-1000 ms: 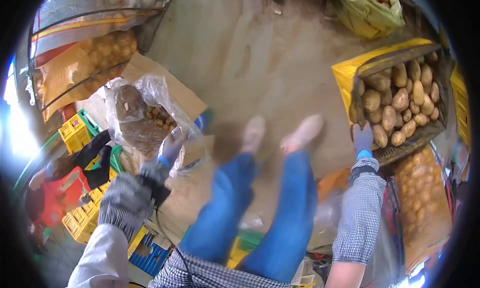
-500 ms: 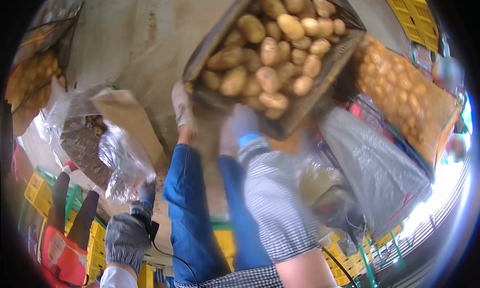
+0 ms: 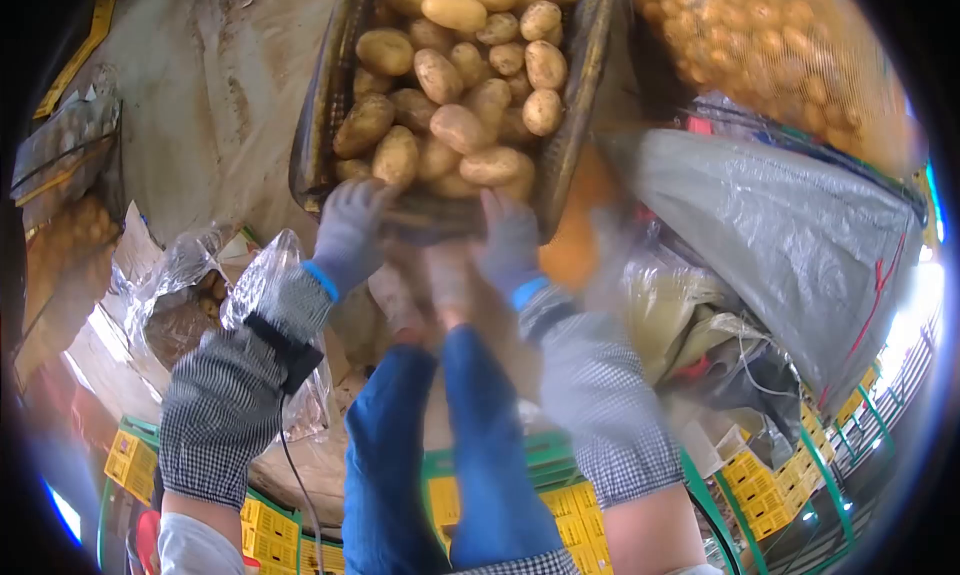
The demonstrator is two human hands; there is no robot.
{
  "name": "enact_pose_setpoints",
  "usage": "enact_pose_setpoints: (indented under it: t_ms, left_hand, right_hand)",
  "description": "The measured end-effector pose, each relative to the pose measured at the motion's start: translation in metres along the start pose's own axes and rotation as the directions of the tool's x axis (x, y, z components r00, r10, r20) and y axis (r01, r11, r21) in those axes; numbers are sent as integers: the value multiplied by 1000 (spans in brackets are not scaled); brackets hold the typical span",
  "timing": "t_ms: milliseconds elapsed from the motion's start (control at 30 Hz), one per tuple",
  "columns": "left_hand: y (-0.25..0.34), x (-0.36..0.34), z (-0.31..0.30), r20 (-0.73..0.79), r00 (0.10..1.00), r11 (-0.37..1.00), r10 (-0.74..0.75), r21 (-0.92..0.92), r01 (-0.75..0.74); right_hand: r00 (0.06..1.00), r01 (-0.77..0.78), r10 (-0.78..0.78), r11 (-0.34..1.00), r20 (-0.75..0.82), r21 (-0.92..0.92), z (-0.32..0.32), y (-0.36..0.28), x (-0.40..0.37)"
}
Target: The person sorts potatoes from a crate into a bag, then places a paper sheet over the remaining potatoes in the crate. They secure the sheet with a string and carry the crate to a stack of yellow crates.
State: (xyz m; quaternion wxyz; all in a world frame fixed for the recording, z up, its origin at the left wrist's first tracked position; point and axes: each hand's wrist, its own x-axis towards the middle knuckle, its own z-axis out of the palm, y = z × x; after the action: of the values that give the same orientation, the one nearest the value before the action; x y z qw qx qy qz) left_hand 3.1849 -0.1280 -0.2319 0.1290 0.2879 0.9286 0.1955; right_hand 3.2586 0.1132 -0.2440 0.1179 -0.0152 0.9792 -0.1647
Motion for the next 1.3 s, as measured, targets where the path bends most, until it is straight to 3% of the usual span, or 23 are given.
enact_pose_setpoints:
  t_ms: [33, 100, 133, 200, 267, 400, 567, 700, 800, 900, 967, 1000, 1100, 1167, 1233, 1300]
  left_hand:
    - [4, 7, 10, 132, 989, 996, 69, 39, -75]
    - [1, 4, 38, 212, 977, 999, 30, 30, -37]
    - [-4, 9, 51, 235, 972, 999, 10, 40, -20]
    - [-3, 10, 69, 144, 989, 987, -26, 163, 2]
    - [-3, 8, 79, 42, 999, 977, -31, 212, 21]
    - [-6, 4, 82, 28, 999, 973, 25, 229, -31]
    - [-15, 4, 98, -20, 994, 939, 107, 330, -95]
    - [-10, 2, 101, -107, 990, 957, 88, 284, -55]
    - [6, -5, 104, -310, 944, 966, 113, 257, -31]
    - [26, -19, 105, -333, 942, 929, 48, 360, 80]
    - [26, -28, 111, -335, 941, 961, 41, 270, 55]
    - [29, -38, 117, -411, 903, 961, 130, 278, -12]
    - [58, -90, 129, -270, 960, 977, 77, 213, -18]
    - [101, -140, 106, -24, 999, 981, 30, 193, -25]
    - [83, -173, 123, 139, 972, 981, 190, 15, -194]
    - [87, -187, 102, 276, 946, 972, 170, -205, -115]
  right_hand:
    - [996, -25, 27, 999, 84, -23, 8, 13, -9]
    - [969, -56, 72, 996, 236, -71, 24, 30, -17]
    - [975, -80, 100, 991, 197, -109, 27, 29, -11]
    - [980, -138, 159, 975, 116, -174, 37, 23, -9]
    - [993, -102, 109, 985, 44, -142, 43, 27, -12]
    - [994, 23, -32, 995, -102, -93, 53, 38, -13]
    - [979, 74, -84, 995, -188, -64, 60, 50, -17]
    - [941, 122, -134, 991, -311, -57, 60, 50, -24]
    - [916, 142, -173, 984, -361, -111, 68, 54, -28]
    - [887, 183, -225, 973, -403, -140, 75, 55, -36]
    - [871, 206, -248, 968, -424, -144, 77, 57, -50]
    - [872, 199, -244, 969, -425, -148, 79, 57, -64]
    - [912, 184, -229, 970, -341, -160, 91, 55, -115]
    - [940, 224, -264, 955, -214, -195, 93, 61, -160]
    - [949, 289, -304, 944, -79, -161, 94, 62, -205]
    - [927, 359, -346, 931, 148, -71, 79, 63, -230]
